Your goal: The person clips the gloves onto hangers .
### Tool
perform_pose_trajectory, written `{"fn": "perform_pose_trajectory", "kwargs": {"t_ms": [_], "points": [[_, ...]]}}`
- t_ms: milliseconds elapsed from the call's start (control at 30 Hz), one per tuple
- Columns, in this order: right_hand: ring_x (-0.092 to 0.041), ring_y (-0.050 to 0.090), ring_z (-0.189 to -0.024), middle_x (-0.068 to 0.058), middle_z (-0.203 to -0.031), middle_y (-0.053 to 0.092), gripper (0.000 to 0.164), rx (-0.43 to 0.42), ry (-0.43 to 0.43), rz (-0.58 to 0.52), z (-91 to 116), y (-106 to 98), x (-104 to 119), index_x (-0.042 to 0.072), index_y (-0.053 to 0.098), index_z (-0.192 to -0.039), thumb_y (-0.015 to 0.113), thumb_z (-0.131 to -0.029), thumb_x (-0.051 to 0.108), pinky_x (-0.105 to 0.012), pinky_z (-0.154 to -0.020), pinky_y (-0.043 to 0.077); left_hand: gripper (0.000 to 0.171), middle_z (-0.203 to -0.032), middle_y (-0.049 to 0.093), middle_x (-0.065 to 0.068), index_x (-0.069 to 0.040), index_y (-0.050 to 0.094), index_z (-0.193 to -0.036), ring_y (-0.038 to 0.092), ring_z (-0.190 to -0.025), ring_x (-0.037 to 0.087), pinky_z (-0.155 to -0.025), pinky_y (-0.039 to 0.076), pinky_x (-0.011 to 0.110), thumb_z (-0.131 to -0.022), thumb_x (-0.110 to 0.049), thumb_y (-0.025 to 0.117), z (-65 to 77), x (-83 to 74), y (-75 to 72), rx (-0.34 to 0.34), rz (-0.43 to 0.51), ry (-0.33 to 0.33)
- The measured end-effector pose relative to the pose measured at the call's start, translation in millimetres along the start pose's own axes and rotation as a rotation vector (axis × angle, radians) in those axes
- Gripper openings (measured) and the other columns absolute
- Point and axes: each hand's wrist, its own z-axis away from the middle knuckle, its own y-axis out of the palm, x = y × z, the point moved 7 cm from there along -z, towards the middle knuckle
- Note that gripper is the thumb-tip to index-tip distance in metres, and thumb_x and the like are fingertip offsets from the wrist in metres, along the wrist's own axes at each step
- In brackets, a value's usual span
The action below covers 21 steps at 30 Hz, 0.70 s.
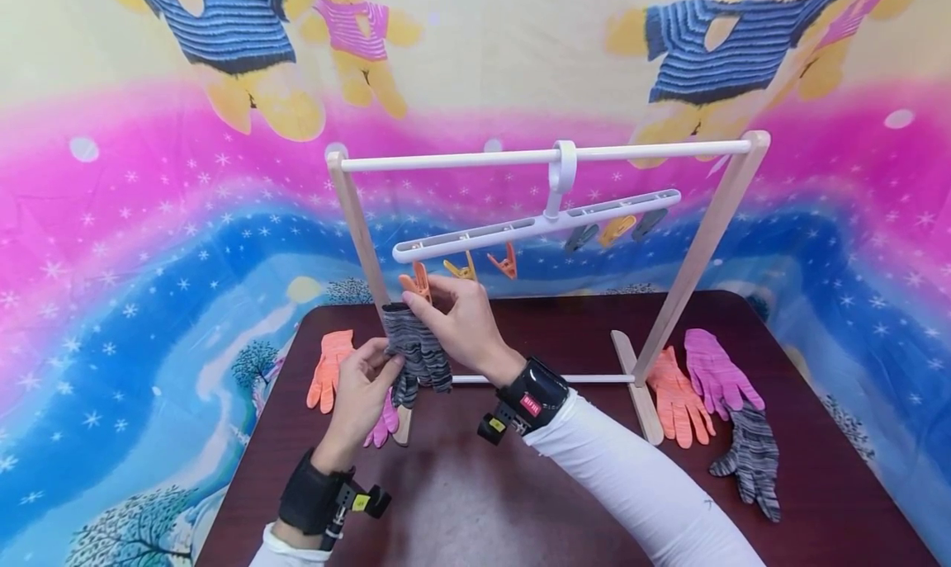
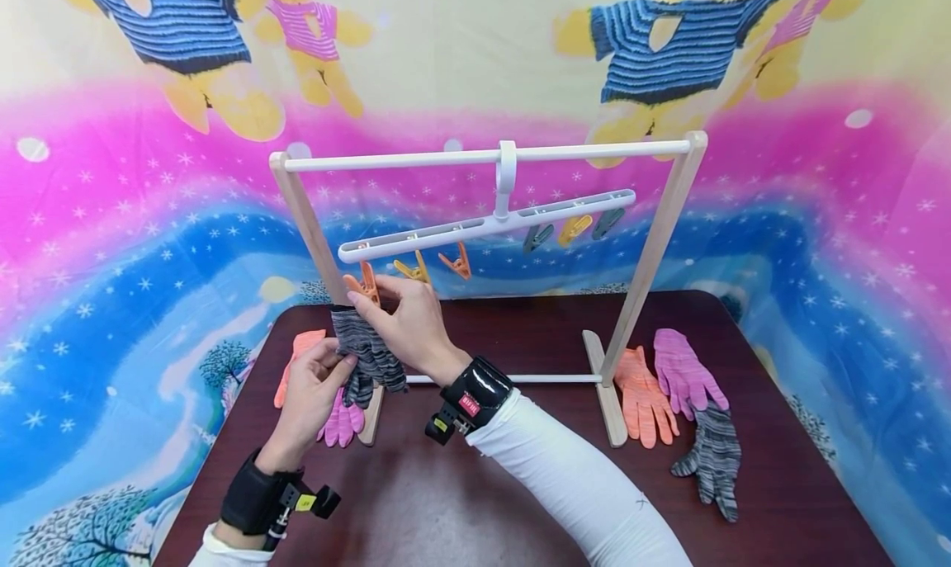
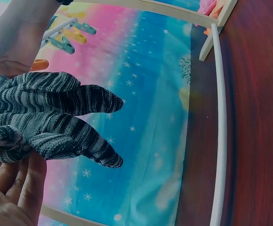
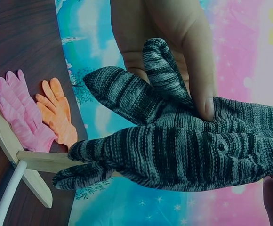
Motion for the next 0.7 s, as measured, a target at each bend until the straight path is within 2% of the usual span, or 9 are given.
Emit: {"fn": "perform_pose_trajectory", "kwargs": {"t_ms": [133,333,533,700], "points": [[-0.018,0.077,-0.080,-0.012,-0.091,0.078,0.025,-0.002,-0.031,0.025,-0.5,-2.6,3.9,0.003,0.075,-0.113,0.069,-0.096,0.020,-0.020,-0.057,0.049,0.021,-0.097,0.072,-0.019,0.006,0.065,-0.118,0.067,-0.090,0.000,-0.081,0.053,0.017,-0.099,-0.002,0.060,1.0,-2.3,1.3,0.015,-0.006,0.016],[-0.020,0.077,-0.081,-0.010,-0.094,0.079,0.025,-0.012,-0.024,0.034,-1.5,-7.0,4.2,0.005,0.076,-0.113,0.068,-0.097,0.022,-0.021,-0.054,0.046,0.018,-0.097,0.071,-0.020,0.007,0.066,-0.114,0.066,-0.084,0.000,-0.074,0.053,0.016,-0.098,0.000,0.061,2.5,-7.9,0.8,0.030,-0.031,0.089],[-0.016,0.077,-0.081,-0.010,-0.095,0.080,0.023,0.005,-0.021,0.002,-4.3,-8.5,4.5,0.005,0.077,-0.108,0.065,-0.099,0.022,-0.023,-0.062,0.054,0.016,-0.098,0.072,-0.021,0.008,0.066,-0.111,0.066,-0.082,-0.001,-0.070,0.051,0.015,-0.097,0.003,0.060,2.8,-13.2,-1.9,0.034,-0.025,0.147],[-0.014,0.077,-0.082,-0.012,-0.095,0.079,0.022,0.035,-0.006,-0.077,-6.3,-8.2,3.8,0.004,0.078,-0.101,0.062,-0.100,0.019,-0.027,-0.066,0.057,0.015,-0.098,0.073,-0.019,0.007,0.066,-0.111,0.067,-0.081,0.001,-0.069,0.052,0.016,-0.097,0.002,0.061,1.6,-16.9,-3.4,0.031,-0.005,0.151]]}}
